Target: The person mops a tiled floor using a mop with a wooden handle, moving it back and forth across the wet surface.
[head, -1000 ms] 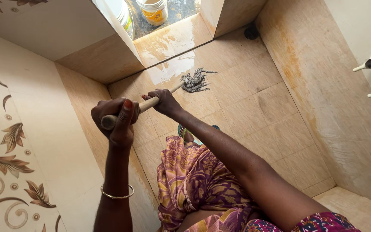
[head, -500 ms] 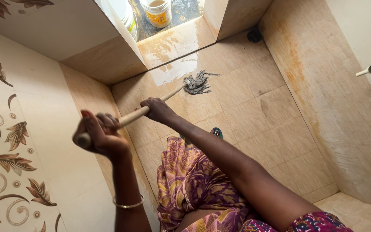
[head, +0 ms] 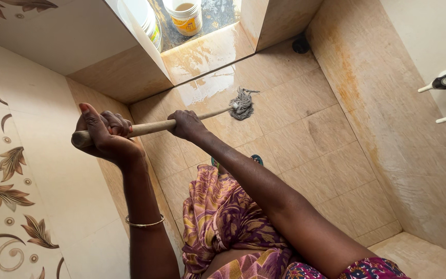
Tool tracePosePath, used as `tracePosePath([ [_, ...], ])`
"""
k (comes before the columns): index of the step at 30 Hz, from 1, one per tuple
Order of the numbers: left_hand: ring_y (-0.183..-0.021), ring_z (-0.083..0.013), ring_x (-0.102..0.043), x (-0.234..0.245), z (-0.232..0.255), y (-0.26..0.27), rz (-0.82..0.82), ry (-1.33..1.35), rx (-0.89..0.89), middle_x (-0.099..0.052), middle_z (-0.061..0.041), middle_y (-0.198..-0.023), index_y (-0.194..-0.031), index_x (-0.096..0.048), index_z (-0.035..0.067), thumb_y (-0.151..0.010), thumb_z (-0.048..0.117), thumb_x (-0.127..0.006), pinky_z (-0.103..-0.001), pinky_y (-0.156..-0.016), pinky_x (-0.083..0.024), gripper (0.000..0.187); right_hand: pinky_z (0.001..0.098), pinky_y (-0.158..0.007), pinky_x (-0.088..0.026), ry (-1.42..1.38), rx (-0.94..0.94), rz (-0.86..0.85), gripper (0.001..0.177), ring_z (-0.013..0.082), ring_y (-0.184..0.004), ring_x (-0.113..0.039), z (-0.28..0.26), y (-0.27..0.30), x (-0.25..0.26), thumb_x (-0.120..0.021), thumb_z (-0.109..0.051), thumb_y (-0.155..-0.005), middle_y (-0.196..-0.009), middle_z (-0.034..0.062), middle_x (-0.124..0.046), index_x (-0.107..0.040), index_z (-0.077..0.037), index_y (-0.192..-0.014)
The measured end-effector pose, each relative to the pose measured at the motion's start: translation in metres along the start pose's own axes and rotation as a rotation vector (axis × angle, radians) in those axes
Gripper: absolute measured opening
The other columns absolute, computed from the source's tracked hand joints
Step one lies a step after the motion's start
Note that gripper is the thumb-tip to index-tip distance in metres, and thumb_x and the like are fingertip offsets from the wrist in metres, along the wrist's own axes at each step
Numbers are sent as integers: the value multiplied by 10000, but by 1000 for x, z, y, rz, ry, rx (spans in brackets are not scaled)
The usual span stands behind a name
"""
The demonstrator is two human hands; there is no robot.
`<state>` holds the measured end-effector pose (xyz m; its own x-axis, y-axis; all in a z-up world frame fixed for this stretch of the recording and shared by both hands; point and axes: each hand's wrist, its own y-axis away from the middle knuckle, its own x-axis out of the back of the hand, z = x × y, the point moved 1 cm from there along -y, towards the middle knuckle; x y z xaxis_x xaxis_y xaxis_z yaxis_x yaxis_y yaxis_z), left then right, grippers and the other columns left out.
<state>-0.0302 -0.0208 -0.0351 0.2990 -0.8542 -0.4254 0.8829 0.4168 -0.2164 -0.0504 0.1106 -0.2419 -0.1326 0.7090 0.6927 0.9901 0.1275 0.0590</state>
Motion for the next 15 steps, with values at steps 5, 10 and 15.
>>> tracePosePath([
  [5,-425,-63,-242,7,-10,3,69,124,148,-301,47,-522,-792,-404,147,-1105,231,-579,-286,-409,-227,369,488,-810,-543,21,-88,-22,187,371,-789,-718,6,19,5,-648,-218,-855,-750,167,-723,-764,-114,-750],
  [10,-383,-85,-309,11,-40,21,85,35,147,-335,52,-500,-707,-397,164,-1103,255,-594,-305,-386,-280,452,459,-864,-538,38,-207,-64,175,322,-794,-743,44,45,4,-680,-269,-888,-781,141,-753,-777,-135,-831],
  [15,-382,-83,-344,10,-76,50,51,39,250,-366,49,-493,-692,-418,178,-1103,241,-592,-300,-382,-298,451,500,-889,-534,91,-354,-162,196,279,-774,-751,83,76,11,-673,-290,-941,-778,84,-759,-777,-144,-862],
])
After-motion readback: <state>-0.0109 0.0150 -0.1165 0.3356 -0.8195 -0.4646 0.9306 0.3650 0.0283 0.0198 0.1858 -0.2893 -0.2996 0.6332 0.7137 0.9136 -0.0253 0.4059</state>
